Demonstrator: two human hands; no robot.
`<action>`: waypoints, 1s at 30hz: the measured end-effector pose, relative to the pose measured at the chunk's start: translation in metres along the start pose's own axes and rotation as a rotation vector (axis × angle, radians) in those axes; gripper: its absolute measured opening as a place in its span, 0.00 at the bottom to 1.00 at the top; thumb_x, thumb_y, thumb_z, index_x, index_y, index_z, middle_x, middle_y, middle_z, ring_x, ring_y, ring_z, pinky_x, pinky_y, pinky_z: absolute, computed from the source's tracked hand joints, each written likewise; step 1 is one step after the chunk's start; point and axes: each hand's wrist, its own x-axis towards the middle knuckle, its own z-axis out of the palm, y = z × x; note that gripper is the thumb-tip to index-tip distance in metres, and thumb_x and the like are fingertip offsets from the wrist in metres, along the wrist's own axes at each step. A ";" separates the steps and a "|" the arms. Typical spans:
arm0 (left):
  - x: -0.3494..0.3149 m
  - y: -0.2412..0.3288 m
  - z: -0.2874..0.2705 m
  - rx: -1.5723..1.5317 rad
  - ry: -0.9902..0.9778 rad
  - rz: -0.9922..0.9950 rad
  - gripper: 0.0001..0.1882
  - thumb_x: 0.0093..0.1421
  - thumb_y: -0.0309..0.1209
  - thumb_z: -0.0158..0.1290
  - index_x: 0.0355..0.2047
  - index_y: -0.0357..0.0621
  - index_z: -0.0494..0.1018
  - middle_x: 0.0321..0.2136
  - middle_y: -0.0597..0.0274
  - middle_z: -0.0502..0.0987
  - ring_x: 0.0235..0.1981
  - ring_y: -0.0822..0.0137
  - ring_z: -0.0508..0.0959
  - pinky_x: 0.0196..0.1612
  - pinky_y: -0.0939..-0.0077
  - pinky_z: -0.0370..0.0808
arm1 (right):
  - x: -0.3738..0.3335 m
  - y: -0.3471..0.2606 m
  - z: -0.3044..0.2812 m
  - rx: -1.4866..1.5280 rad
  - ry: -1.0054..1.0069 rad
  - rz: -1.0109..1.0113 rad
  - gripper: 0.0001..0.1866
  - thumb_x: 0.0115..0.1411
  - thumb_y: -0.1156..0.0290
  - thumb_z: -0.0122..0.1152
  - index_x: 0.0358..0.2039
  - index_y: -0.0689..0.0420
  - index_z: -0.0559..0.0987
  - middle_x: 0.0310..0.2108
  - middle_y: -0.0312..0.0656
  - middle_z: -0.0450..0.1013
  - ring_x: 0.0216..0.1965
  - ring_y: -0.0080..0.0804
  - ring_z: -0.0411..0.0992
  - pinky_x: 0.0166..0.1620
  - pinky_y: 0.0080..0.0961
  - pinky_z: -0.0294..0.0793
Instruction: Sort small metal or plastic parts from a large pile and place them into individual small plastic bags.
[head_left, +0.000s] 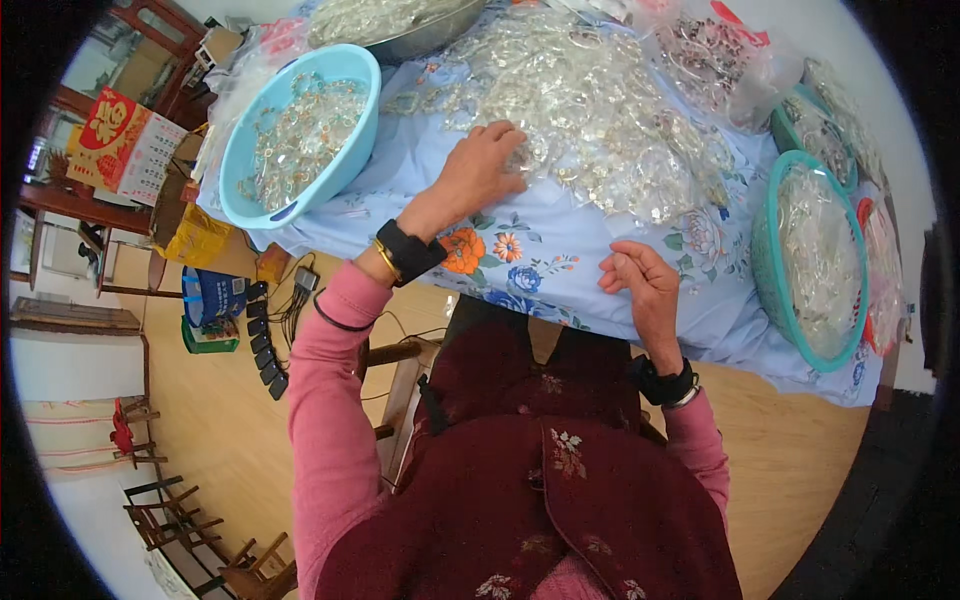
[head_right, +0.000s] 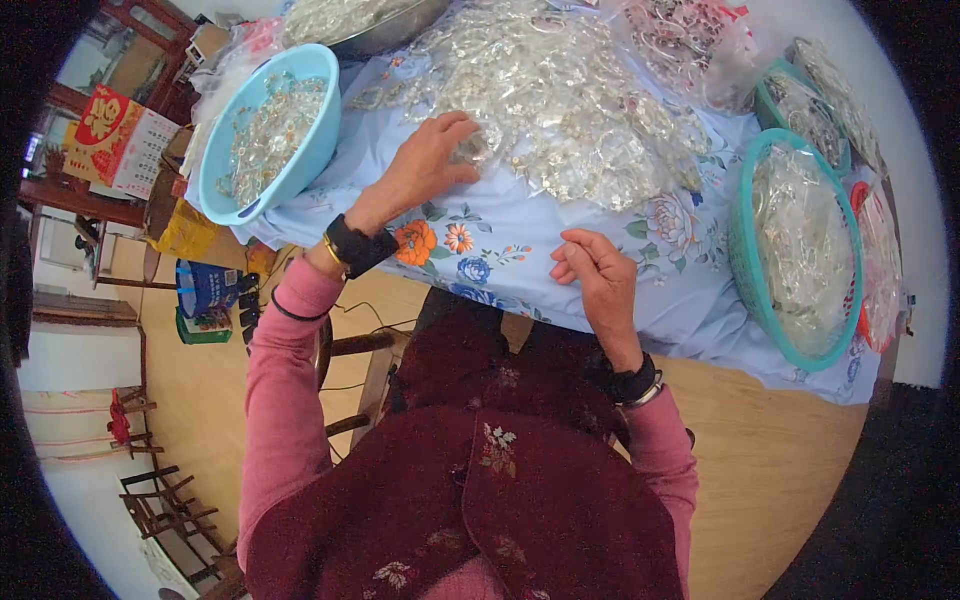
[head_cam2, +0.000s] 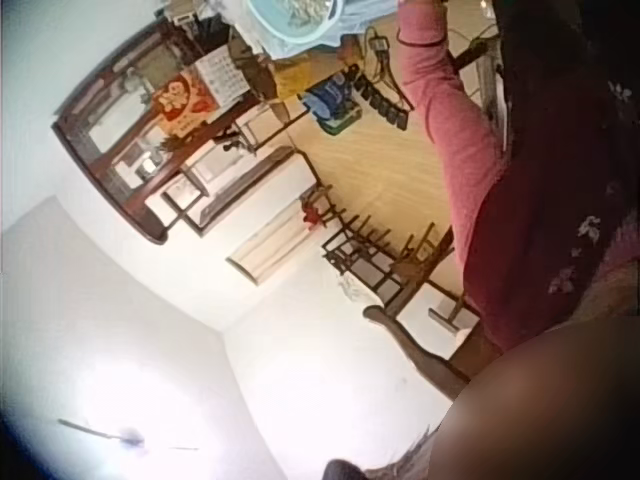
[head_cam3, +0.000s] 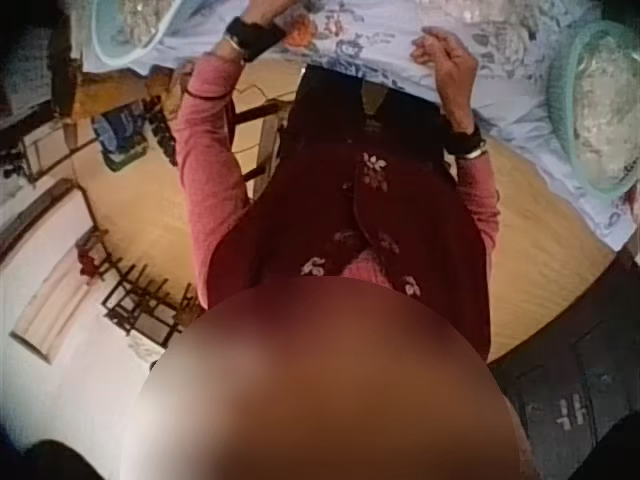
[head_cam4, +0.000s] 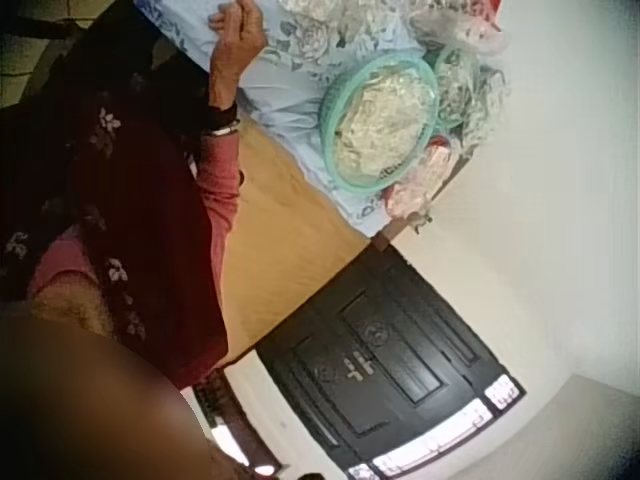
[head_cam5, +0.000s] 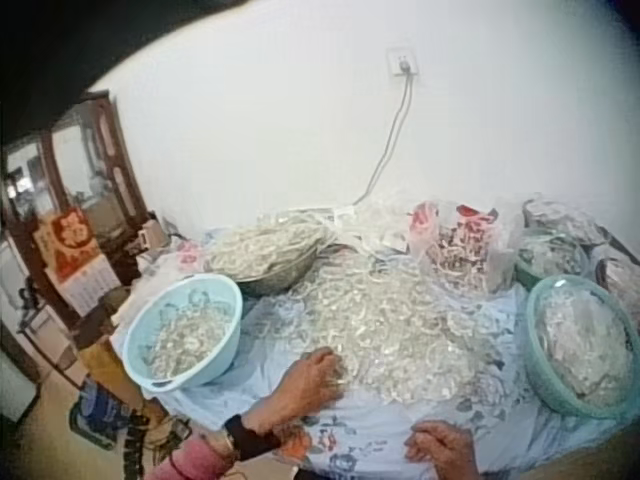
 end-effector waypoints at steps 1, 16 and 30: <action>-0.003 -0.002 0.002 -0.045 0.043 0.011 0.24 0.49 0.36 0.57 0.46 0.41 0.69 0.43 0.51 0.73 0.43 0.52 0.74 0.45 0.68 0.71 | 0.001 0.000 0.000 0.004 -0.001 0.001 0.10 0.60 0.75 0.50 0.40 0.66 0.73 0.28 0.43 0.74 0.26 0.22 0.72 0.30 0.16 0.71; 0.007 -0.016 0.004 -0.603 0.072 -0.378 0.20 0.48 0.23 0.54 0.44 0.37 0.71 0.30 0.66 0.72 0.29 0.74 0.70 0.33 0.79 0.69 | 0.001 0.000 0.001 0.010 -0.008 -0.005 0.10 0.60 0.74 0.51 0.40 0.66 0.74 0.28 0.43 0.74 0.26 0.22 0.72 0.30 0.16 0.71; 0.009 0.050 -0.011 -1.662 -0.089 -0.484 0.20 0.53 0.19 0.52 0.49 0.36 0.68 0.30 0.71 0.71 0.30 0.78 0.71 0.37 0.82 0.70 | -0.001 -0.021 0.009 0.225 0.076 0.091 0.14 0.61 0.72 0.50 0.45 0.66 0.71 0.29 0.44 0.74 0.27 0.27 0.73 0.31 0.20 0.73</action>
